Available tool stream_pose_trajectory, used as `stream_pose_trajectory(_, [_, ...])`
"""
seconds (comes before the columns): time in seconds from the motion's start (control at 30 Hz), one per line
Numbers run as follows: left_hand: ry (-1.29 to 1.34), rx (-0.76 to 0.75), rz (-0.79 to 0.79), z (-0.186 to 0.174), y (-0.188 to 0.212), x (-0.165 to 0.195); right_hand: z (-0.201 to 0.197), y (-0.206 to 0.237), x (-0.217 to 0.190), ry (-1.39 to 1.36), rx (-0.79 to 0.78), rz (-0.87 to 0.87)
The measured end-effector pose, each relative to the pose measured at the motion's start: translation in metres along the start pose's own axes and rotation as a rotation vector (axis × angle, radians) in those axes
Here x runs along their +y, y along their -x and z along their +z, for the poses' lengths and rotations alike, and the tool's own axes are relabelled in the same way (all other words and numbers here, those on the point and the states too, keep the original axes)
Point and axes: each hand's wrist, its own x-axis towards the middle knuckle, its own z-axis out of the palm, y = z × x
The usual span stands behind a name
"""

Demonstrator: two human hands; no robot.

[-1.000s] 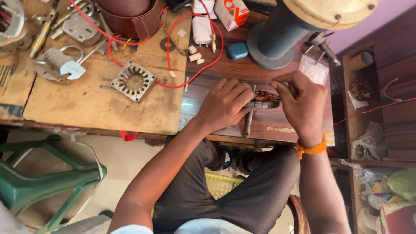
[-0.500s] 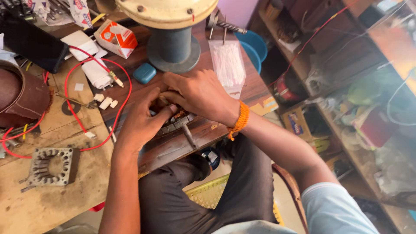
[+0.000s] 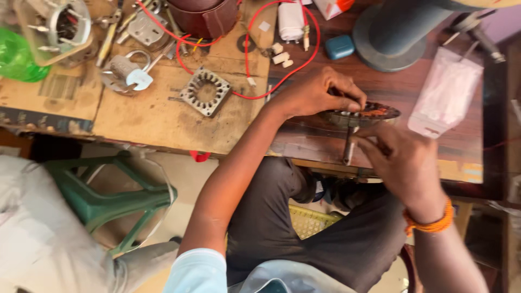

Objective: The person works at a cluttered workbench fitting copper wire coils into the slots of a circular motor armature, pressing and seating each winding by hand. They then lift the armature and align it onto a shaft passing through a square motor end plate, adjusting it into place.

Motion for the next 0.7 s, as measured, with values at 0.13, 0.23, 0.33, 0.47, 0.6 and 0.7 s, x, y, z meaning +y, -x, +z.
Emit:
stream_pose_trajectory(0.13, [-0.096, -0.012, -0.021, -0.002, 0.001, 0.015, 0.016, 0.019, 0.01, -0.086, -0.033, -0.166])
stream_pose_trajectory(0.23, [-0.017, -0.011, 0.029, 0.002, 0.01, 0.032, 0.035, 0.032, 0.02, -0.021, -0.03, -0.063])
stream_pose_trajectory(0.33, [-0.427, 0.196, 0.176, 0.026, 0.032, 0.049, 0.04, 0.046, 0.032, -0.036, 0.002, 0.015])
stream_pose_trajectory(0.47, [-0.744, 0.398, 0.132, 0.06, 0.033, 0.049, 0.024, 0.058, 0.05, -0.155, 0.076, 0.089])
stream_pose_trajectory(0.6, [-0.825, 0.444, 0.228, 0.066, 0.035, 0.037, -0.006, 0.054, 0.048, -0.067, 0.172, 0.24])
stream_pose_trajectory(0.7, [-0.85, 0.445, 0.257, 0.068, 0.035, 0.03, -0.026, 0.046, 0.037, -0.078, 0.213, 0.201])
